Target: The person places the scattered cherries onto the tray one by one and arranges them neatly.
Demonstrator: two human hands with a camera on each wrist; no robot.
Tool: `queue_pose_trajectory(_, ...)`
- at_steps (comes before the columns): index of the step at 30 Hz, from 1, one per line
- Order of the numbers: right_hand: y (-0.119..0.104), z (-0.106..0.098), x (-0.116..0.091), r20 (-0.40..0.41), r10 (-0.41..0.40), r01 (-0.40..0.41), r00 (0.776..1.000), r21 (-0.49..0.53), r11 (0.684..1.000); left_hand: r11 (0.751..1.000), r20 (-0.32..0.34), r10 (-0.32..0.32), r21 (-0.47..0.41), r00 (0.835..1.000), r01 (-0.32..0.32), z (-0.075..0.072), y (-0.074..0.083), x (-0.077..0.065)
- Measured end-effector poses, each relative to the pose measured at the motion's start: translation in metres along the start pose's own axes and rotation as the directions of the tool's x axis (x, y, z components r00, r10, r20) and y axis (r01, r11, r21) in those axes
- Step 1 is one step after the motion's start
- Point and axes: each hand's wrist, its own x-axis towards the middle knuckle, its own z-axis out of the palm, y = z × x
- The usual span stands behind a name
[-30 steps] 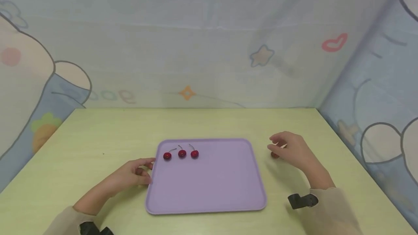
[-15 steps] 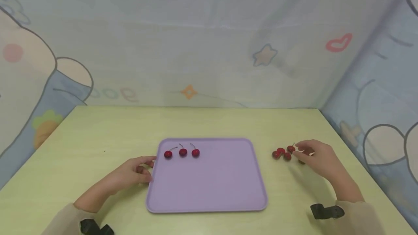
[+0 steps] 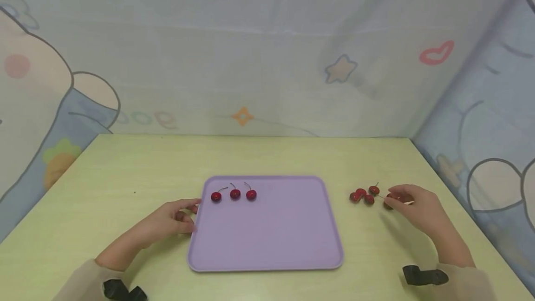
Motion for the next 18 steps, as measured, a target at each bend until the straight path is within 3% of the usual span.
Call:
queue_pose_trajectory(8, 0.008, -0.001, -0.001, -0.009, 0.008, -0.008, 1.000, -0.007, 1.000, 1.000, 0.004, 0.007, 0.013, 1.000, -0.007, 0.000, 0.003, 0.000)
queue_pose_trajectory(18, 0.015, 0.006, 0.000, 0.063, 0.052, -0.052, 0.997, 0.012, 0.999, 1.000, -0.004, 0.007, 0.015, 1.000, -0.007, 0.002, 0.000, 0.000)
